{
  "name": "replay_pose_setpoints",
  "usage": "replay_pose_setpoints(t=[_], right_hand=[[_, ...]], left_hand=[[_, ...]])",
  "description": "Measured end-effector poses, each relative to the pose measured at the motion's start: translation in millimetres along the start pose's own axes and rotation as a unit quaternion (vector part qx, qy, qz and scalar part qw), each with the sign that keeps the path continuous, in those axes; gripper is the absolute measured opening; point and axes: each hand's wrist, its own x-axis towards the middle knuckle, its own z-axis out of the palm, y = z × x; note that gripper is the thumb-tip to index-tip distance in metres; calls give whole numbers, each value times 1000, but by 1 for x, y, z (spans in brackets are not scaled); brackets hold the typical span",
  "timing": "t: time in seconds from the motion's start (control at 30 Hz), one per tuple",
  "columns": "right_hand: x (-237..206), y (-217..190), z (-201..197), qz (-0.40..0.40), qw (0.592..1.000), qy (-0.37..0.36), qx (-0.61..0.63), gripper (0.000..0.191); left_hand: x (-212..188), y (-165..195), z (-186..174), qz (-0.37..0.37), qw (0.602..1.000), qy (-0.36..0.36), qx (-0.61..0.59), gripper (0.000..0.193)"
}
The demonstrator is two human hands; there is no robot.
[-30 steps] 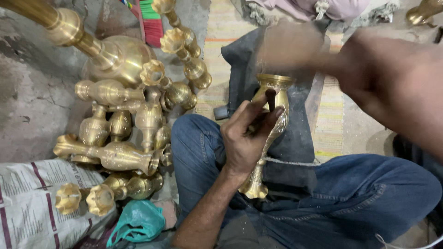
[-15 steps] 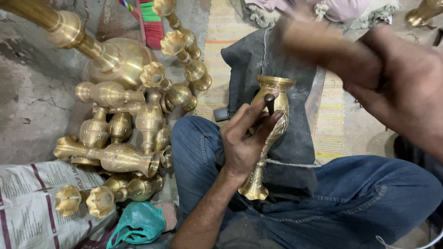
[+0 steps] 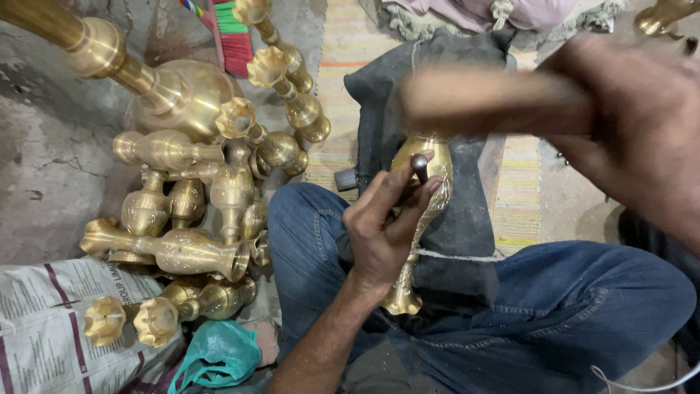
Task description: The person sits on the floor holding an engraved brass vase against a cloth cushion on their lap. They hold a metal punch against the vase surface with one hand and repeatedly strike it with a wooden mallet in the other hand, repositioning the punch to work around the vase body.
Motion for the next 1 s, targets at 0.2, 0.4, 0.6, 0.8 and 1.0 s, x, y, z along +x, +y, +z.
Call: replay_pose_setpoints(t=[0.2, 0.4, 0.6, 0.8, 1.0], right_hand=[[0, 5, 3, -94, 979, 27, -176, 45], [6, -2, 6, -101, 933, 0, -345, 32], [5, -15, -1, -107, 931, 10, -349, 34], [4, -12, 1, -90, 937, -23, -336, 39], [-6, 0, 2, 16, 994, -27, -104, 40]], left_hand=[[-2, -6, 2, 3, 1000, -4, 19, 36], [0, -9, 5, 23, 999, -5, 40, 23], [-2, -8, 3, -2, 1000, -9, 27, 23], [0, -8, 4, 43, 999, 7, 33, 23], [-1, -1, -1, -16, 1000, -19, 18, 34]])
